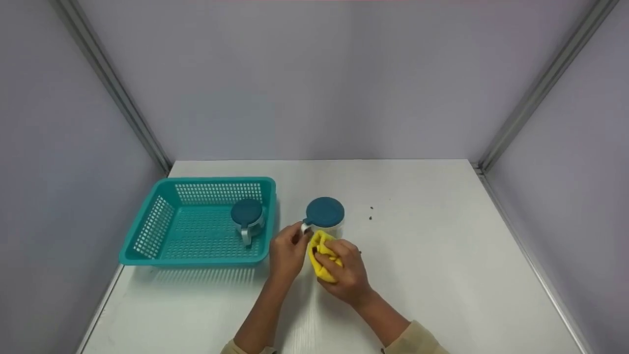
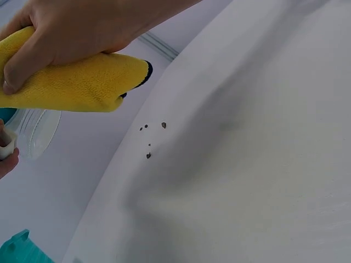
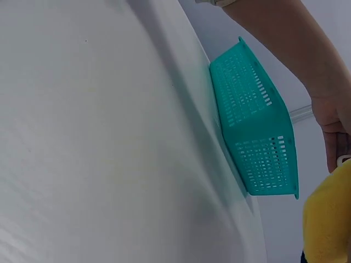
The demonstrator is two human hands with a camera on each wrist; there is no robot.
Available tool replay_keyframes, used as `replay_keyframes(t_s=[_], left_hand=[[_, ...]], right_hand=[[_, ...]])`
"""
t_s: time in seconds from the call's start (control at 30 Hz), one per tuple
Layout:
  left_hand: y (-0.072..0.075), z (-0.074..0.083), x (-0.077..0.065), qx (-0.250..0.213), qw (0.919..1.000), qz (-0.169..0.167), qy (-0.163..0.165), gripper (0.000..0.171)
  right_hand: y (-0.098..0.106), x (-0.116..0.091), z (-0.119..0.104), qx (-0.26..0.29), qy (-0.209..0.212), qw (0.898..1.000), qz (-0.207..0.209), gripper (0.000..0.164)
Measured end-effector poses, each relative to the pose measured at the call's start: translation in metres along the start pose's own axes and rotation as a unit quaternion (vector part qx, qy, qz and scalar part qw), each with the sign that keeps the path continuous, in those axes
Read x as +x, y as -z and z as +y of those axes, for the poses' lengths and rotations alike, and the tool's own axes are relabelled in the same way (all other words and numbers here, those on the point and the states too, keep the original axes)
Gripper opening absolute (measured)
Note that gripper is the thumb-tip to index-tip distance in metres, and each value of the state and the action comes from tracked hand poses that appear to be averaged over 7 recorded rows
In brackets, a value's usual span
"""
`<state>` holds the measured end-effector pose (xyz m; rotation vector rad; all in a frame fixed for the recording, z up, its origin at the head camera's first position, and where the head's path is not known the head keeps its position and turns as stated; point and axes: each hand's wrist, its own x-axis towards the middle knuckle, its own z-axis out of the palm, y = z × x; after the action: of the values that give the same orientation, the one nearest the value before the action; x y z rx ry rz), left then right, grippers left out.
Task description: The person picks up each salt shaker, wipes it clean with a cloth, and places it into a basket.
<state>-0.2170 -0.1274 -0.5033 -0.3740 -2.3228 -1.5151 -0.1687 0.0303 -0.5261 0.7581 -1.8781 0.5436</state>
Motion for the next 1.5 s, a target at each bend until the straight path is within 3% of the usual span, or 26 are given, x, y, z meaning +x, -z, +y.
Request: replay_keyframes(t_s=[0.3,0.53,0.77,1.07,1.33,1.5], left_hand=[[-0.004,-0.002,-0.002,0.027,0.9995,-0.005,0.013,0.011],[-0.008,0.001,-0.006,0.022,0.9996,-0.008,0.013,0.020],[-0.009,0.005,-0.008,0.029,0.9994,-0.016,-0.004,0.020],[-0.008,0.004,-0.009,0.021,0.9997,-0.013,-0.002,0.021],[-0.007,-0.001,-0.007,-0.018,0.9998,0.006,-0.005,0.016],[-0.007,-0.002,-0.006,-0.070,0.9974,0.017,-0.001,0.017]], right_hand=[[0.001,0.027,0.000,0.001,0.054,0.997,0.048,0.020],[-0.001,0.040,0.005,-0.025,0.021,0.999,0.036,0.024],[-0.009,0.034,0.007,-0.065,0.005,0.998,0.019,0.029],[-0.014,0.021,0.012,-0.076,0.032,0.996,0.039,0.027],[-0.012,0.010,0.023,-0.083,0.030,0.995,0.053,0.022],[-0.011,0.004,0.029,-0.068,-0.001,0.996,0.060,0.024]])
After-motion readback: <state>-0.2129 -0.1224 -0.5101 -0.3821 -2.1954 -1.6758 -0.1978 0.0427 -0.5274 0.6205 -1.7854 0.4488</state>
